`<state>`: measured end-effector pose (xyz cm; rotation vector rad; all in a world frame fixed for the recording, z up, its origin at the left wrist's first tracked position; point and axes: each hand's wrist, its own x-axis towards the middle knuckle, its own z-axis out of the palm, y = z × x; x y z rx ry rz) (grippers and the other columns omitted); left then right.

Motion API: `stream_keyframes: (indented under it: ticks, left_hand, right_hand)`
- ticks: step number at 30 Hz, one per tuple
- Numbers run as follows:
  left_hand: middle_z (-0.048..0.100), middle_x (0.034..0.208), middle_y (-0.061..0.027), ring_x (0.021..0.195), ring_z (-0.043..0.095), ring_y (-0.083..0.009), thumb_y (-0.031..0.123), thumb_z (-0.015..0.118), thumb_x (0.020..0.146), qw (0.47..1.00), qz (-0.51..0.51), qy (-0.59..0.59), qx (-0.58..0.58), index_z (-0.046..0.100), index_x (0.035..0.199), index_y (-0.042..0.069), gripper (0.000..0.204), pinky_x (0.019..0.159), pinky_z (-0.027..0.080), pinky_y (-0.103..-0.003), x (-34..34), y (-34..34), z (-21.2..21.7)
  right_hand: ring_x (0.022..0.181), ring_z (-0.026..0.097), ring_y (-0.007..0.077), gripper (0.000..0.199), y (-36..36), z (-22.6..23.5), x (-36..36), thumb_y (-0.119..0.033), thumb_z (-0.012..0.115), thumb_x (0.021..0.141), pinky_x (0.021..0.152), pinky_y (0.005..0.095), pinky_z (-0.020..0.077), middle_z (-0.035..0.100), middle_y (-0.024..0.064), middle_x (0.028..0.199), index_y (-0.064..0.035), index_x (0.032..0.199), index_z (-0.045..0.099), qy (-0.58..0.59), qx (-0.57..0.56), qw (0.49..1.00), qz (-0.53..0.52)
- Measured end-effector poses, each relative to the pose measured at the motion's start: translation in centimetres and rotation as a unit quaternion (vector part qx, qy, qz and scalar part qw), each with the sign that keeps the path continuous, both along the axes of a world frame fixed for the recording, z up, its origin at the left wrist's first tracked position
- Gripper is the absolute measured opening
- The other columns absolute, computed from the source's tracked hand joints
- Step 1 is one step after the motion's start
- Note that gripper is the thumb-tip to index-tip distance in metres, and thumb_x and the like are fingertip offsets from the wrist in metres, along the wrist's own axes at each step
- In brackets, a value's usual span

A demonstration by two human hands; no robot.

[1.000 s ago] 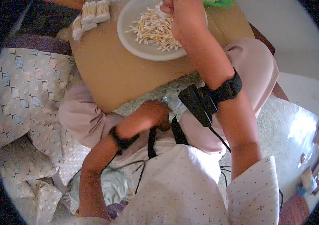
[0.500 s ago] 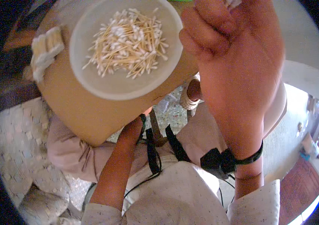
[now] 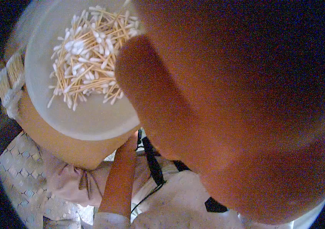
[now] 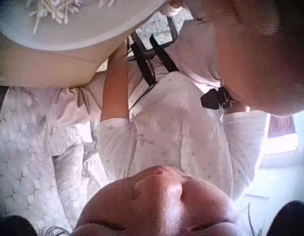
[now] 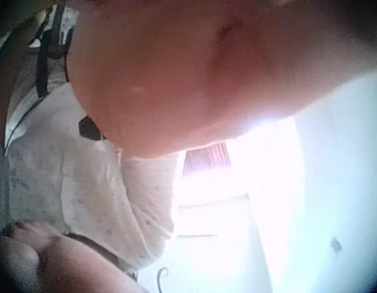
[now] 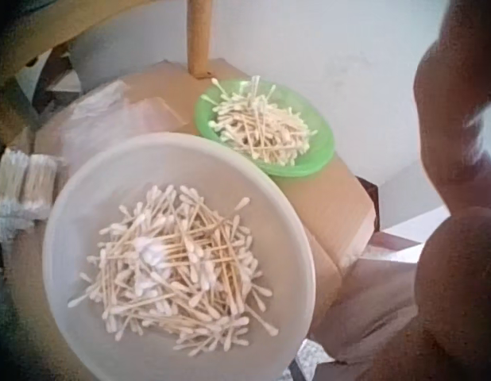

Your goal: Packing cotton swabs into plastic bags and arranging them on a table.

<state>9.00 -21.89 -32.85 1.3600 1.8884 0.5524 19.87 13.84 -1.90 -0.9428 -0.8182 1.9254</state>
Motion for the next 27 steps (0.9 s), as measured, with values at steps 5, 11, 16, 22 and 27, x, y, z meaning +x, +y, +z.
stream_keyframes:
  ticks: [5, 11, 16, 22, 27]
  left_hand:
    - [0.064, 0.095, -0.0161, 0.099, 0.061, -0.0328, 0.020, 0.055, 0.084, 0.999, 0.027, 0.024, 0.001, 0.059, 0.103, 0.003, 0.026, 0.084, 0.047, -0.046, -0.5, 4.8, 2.6]
    - [0.065, 0.093, -0.0144, 0.096, 0.062, -0.0310, 0.021, 0.054, 0.085, 0.997, -0.019, -0.057, -0.057, 0.059, 0.099, 0.003, 0.024, 0.080, 0.049, -0.044, -0.7, 4.6, -4.9]
    - [0.065, 0.088, -0.0130, 0.090, 0.063, -0.0290, 0.021, 0.053, 0.086, 0.960, -0.274, 0.021, -0.052, 0.059, 0.093, 0.004, 0.019, 0.074, 0.050, -0.043, 1.4, 8.1, -1.3]
    - [0.062, 0.081, -0.0135, 0.083, 0.062, -0.0311, 0.015, 0.054, 0.085, 0.901, -0.426, 0.066, -0.048, 0.061, 0.085, 0.006, 0.011, 0.072, 0.048, -0.042, -2.5, 16.3, 24.7]
    - [0.062, 0.082, -0.0098, 0.080, 0.060, -0.0314, 0.011, 0.063, 0.079, 0.925, -0.379, -0.017, 0.018, 0.062, 0.087, 0.004, 0.011, 0.073, 0.048, -0.038, -5.3, 18.2, 32.5]
  right_hand:
    - [0.047, 0.023, 0.0059, 0.023, -1.2, 0.6, 0.2, -0.025, 0.044, 0.095, 0.045, 0.0214, 0.0204, 0.026, -0.0067, 0.059, -0.0067, 0.108, 0.048, 0.017, 0.006, 0.998, 0.064]
    - [0.048, 0.023, 0.0059, 0.023, -2.2, 0.3, -0.9, -0.025, 0.044, 0.095, 0.045, 0.0214, 0.0203, 0.026, -0.0066, 0.059, -0.0065, 0.109, 0.048, 0.075, 0.023, 0.984, 0.158]
    - [0.048, 0.023, 0.0059, 0.024, 1.2, -0.7, 2.6, -0.025, 0.044, 0.095, 0.045, 0.0214, 0.0202, 0.026, -0.0065, 0.059, -0.0063, 0.109, 0.048, 0.073, 0.067, 0.976, 0.195]
    - [0.046, 0.024, 0.0068, 0.027, -1.2, -1.1, 0.0, -0.028, 0.046, 0.096, 0.045, 0.0212, 0.0223, 0.027, -0.0036, 0.057, -0.0068, 0.113, 0.048, 0.160, -0.035, 0.976, 0.143]
    - [0.046, 0.031, 0.0078, 0.031, -2.5, -1.6, -2.5, -0.025, 0.044, 0.090, 0.043, 0.0258, 0.0252, 0.037, -0.0029, 0.054, -0.0024, 0.082, 0.063, 0.004, 0.166, 0.985, 0.051]
